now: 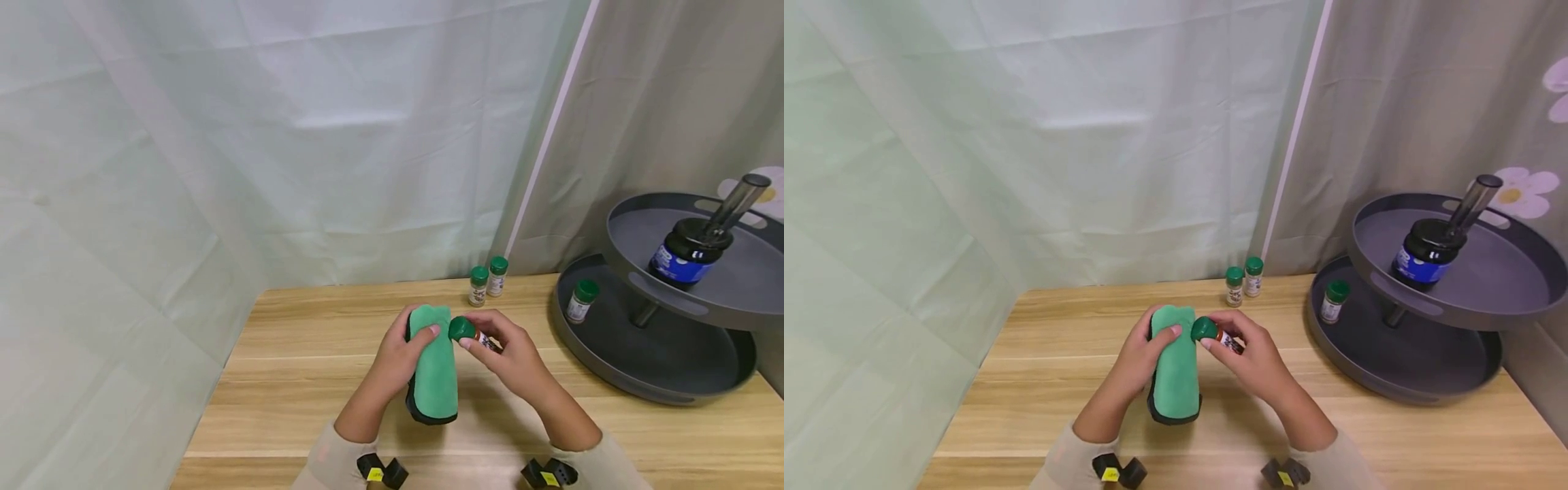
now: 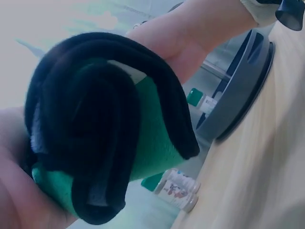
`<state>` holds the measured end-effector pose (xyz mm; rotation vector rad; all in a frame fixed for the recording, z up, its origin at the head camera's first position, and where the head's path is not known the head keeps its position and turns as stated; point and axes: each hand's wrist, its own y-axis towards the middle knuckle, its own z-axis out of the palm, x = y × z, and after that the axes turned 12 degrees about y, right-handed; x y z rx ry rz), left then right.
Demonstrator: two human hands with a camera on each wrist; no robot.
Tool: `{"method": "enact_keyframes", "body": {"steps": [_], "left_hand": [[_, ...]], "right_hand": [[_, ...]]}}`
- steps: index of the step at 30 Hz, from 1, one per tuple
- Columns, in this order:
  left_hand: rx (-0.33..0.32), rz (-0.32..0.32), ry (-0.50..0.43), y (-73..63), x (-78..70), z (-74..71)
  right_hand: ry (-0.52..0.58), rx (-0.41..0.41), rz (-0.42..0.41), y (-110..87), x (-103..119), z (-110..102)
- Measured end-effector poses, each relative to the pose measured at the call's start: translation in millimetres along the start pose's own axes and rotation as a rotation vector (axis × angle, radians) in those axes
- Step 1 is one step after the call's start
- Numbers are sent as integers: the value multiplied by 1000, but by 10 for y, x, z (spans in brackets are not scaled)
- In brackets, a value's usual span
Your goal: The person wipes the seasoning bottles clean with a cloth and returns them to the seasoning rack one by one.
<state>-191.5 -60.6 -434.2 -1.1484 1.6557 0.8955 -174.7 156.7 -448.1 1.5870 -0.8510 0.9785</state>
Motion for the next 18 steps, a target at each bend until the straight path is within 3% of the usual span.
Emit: {"method": "enact_keyframes", "body": {"steps": [4, 11, 18], "left_hand": [[10, 13, -62, -9, -7, 52], [-2, 17, -64, -32, -15, 173], [17, 9, 10, -47, -7, 246]], "right_hand": [[122, -35, 7, 0, -12, 25], [216, -100, -20, 14, -68, 108], [303, -149, 106, 15, -91, 152]]}}
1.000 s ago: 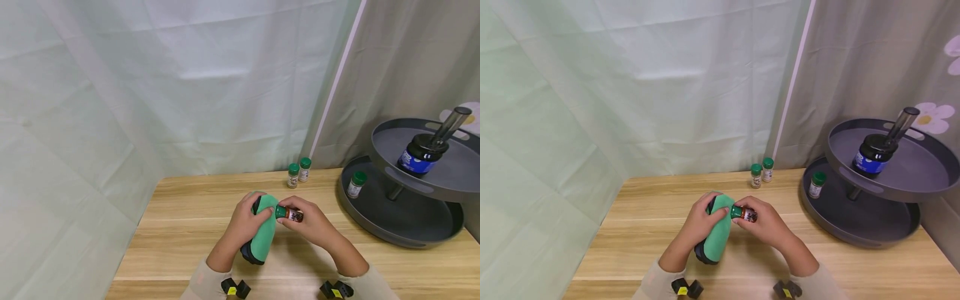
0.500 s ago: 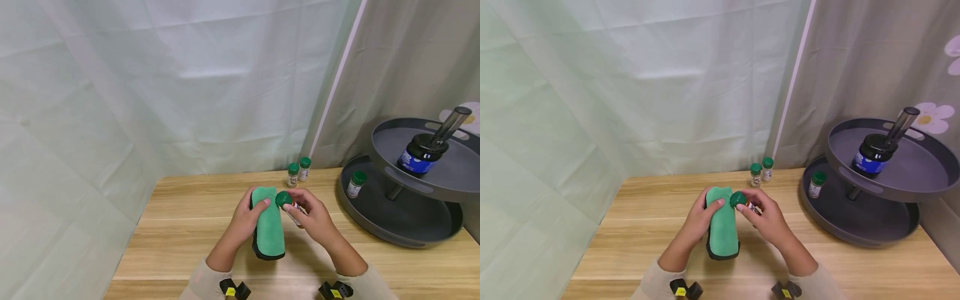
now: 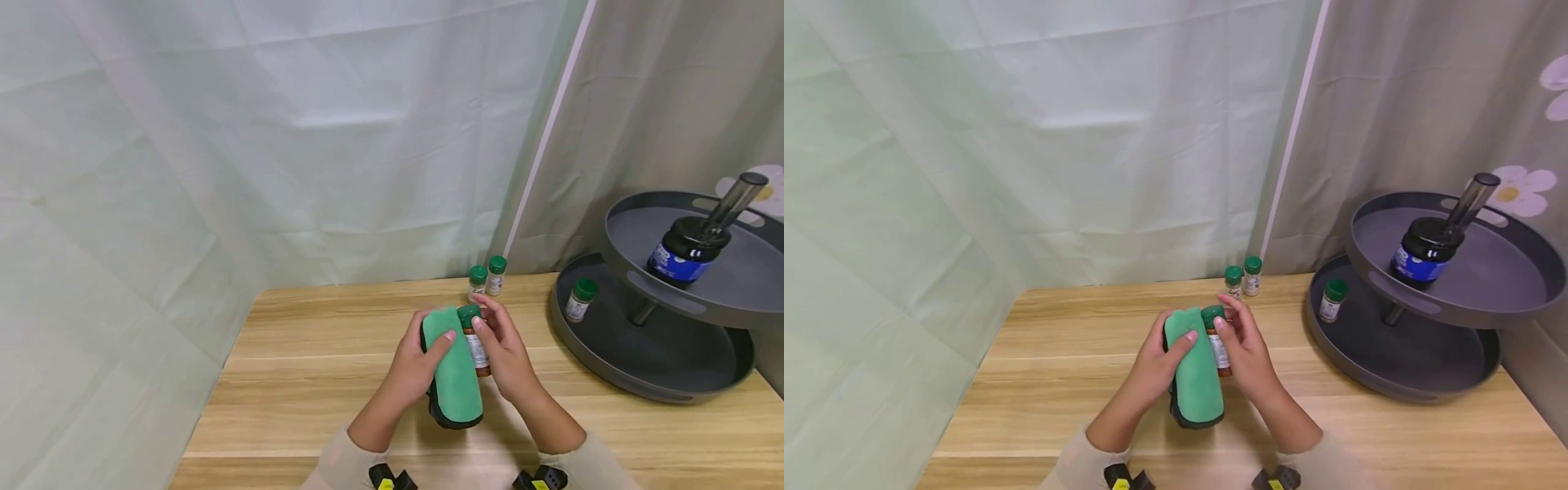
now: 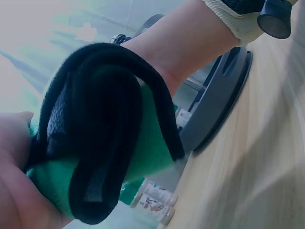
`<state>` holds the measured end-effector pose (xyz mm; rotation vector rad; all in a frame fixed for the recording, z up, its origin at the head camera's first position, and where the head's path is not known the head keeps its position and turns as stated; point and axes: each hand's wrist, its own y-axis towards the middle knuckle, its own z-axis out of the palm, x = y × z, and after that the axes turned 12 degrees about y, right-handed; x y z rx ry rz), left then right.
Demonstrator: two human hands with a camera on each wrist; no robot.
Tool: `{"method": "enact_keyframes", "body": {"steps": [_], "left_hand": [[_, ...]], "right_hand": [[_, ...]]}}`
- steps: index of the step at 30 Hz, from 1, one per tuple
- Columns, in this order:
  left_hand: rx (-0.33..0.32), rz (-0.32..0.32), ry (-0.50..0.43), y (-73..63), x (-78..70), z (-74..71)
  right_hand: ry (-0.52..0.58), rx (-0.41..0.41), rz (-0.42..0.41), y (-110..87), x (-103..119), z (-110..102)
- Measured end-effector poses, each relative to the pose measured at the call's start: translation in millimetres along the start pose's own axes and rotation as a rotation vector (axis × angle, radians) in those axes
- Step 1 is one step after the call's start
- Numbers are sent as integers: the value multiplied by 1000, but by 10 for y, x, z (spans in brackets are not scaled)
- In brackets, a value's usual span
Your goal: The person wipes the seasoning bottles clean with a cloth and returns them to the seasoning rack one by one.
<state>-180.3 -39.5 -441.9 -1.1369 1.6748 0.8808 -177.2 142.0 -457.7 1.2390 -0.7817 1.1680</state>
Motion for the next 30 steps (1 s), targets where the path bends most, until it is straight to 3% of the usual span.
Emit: {"method": "enact_keyframes", "body": {"steps": [5, 13, 18, 25, 30], "left_hand": [[24, 34, 83, -7, 17, 38], [89, 116, 269, -36, 26, 100], [98, 154, 334, -53, 21, 126], [44, 80, 280, -51, 13, 139], [-20, 46, 244, -36, 13, 130]], "right_hand": [[40, -60, 87, 10, -4, 3], [180, -196, 160, 32, 50, -23], [237, -268, 201, 51, 90, -33], [343, -228, 261, 48, 108, -14], [324, -164, 243, 34, 99, 10]]}}
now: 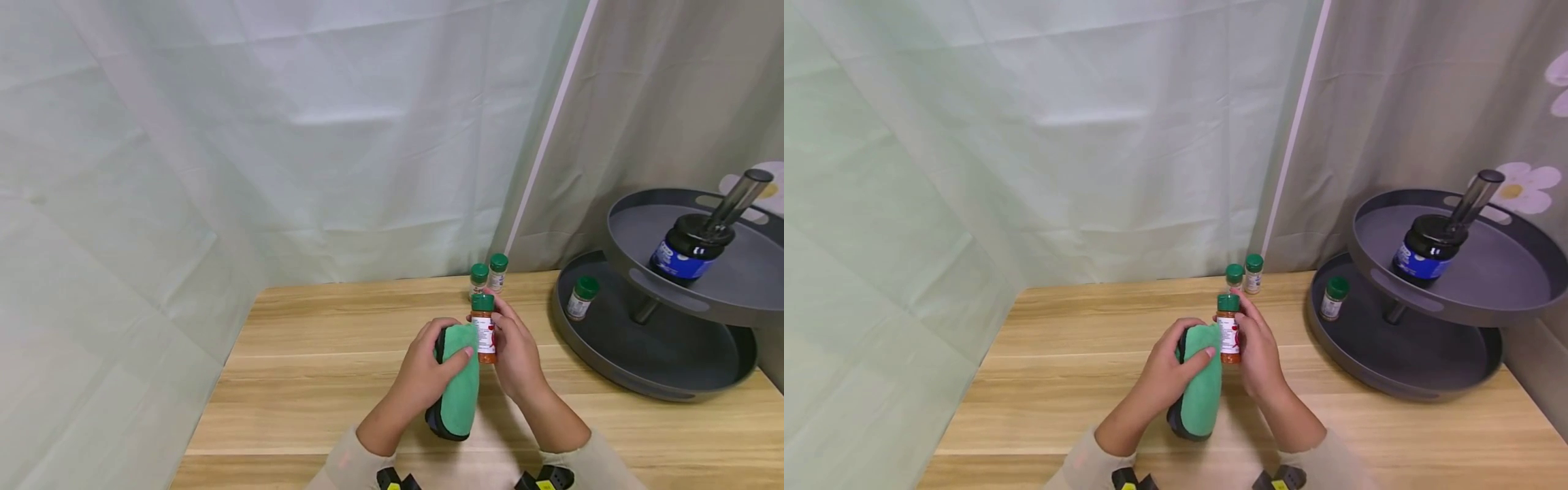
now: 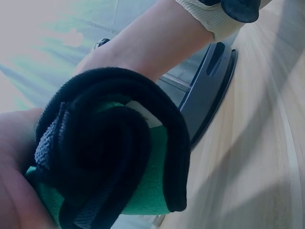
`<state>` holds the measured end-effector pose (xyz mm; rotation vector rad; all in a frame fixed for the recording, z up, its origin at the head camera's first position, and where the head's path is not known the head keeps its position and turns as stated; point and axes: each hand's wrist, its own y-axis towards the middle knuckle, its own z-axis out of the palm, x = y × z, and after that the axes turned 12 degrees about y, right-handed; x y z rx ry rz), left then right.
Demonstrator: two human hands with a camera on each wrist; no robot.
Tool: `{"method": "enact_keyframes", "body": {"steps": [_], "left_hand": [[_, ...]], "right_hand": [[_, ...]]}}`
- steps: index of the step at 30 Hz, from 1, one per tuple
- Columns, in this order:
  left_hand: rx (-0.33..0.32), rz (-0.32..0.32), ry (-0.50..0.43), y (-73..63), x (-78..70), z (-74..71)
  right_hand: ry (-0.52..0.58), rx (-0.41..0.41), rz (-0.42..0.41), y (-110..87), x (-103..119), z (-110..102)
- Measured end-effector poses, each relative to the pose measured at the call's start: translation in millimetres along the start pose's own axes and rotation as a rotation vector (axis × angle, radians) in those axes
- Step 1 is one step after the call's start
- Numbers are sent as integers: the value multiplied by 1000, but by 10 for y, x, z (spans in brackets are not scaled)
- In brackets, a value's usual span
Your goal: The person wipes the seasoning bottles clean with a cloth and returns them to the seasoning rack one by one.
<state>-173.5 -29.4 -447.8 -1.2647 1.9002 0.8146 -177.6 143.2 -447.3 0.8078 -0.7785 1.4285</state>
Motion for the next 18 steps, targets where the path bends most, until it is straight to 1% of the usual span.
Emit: {"method": "enact_keyframes", "body": {"steps": [3, 7, 12, 14, 18], "left_hand": [[-33, -11, -28, 11, 15, -13], [-72, -19, -94, 19, 23, -35], [-93, -19, -157, 26, 18, -58], [-102, -17, -174, 29, 17, -64], [-129, -14, -195, 35, 13, -78]], "right_hand": [[-17, 13, 0, -10, -14, 28], [-47, 14, -1, -22, -50, 57], [-70, 20, -32, -31, -97, 63], [-74, 36, -37, -36, -110, 60], [-59, 103, -26, -47, -124, 57]]}}
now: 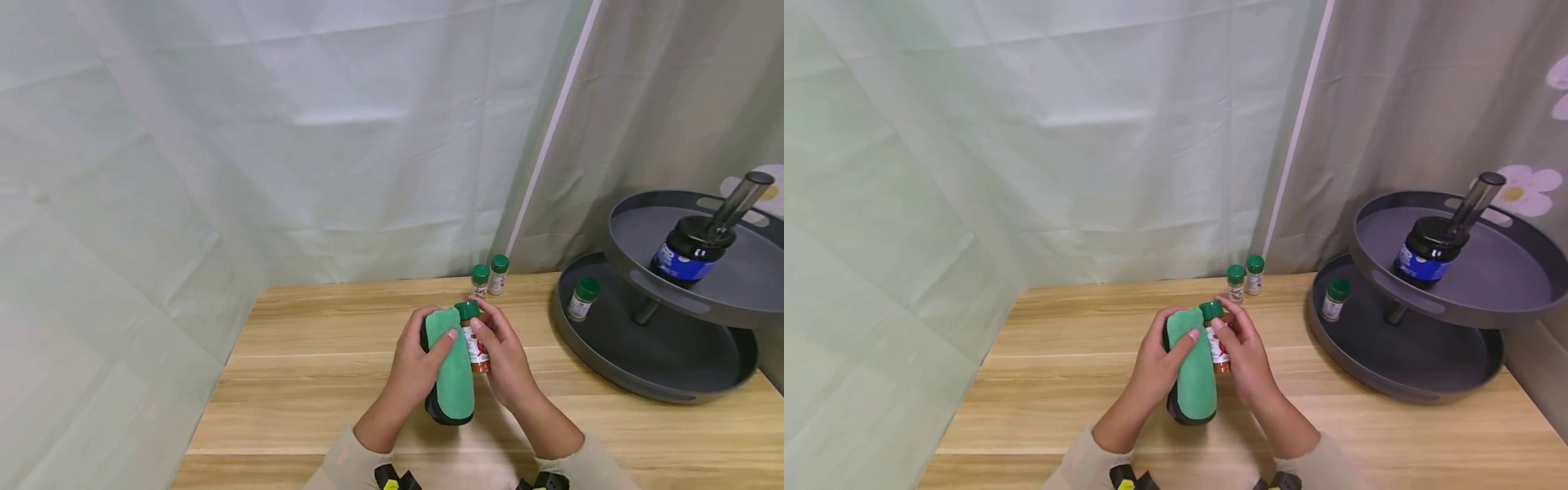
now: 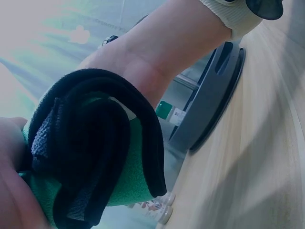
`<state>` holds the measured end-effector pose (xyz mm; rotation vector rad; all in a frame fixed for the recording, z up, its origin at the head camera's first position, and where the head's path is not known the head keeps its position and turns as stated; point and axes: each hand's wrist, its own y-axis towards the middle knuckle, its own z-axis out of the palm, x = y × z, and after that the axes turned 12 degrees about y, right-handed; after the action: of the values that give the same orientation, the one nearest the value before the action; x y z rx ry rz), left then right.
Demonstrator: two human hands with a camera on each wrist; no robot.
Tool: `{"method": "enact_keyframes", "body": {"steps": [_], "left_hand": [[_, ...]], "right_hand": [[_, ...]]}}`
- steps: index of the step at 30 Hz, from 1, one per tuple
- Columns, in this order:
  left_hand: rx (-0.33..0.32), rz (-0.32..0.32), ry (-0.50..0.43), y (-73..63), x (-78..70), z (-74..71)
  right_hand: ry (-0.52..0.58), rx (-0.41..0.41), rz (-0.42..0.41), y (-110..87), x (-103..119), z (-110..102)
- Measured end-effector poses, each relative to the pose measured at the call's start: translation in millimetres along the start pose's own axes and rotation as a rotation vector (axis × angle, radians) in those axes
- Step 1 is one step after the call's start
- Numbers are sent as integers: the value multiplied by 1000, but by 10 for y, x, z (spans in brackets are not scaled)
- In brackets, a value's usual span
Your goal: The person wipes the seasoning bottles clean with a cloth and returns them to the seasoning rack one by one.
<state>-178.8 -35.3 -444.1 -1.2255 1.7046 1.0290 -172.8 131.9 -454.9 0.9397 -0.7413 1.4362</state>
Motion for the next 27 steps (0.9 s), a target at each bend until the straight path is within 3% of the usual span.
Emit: {"method": "enact_keyframes", "body": {"steps": [7, 17, 27], "left_hand": [[14, 4, -6, -1, -13, -5], [132, 40, 117, -57, -27, 51], [201, 84, 217, -108, -40, 122]], "right_hand": [[61, 32, 8, -24, 11, 3], [58, -94, -46, -39, 69, -27], [82, -181, -93, 17, 131, -83]]}}
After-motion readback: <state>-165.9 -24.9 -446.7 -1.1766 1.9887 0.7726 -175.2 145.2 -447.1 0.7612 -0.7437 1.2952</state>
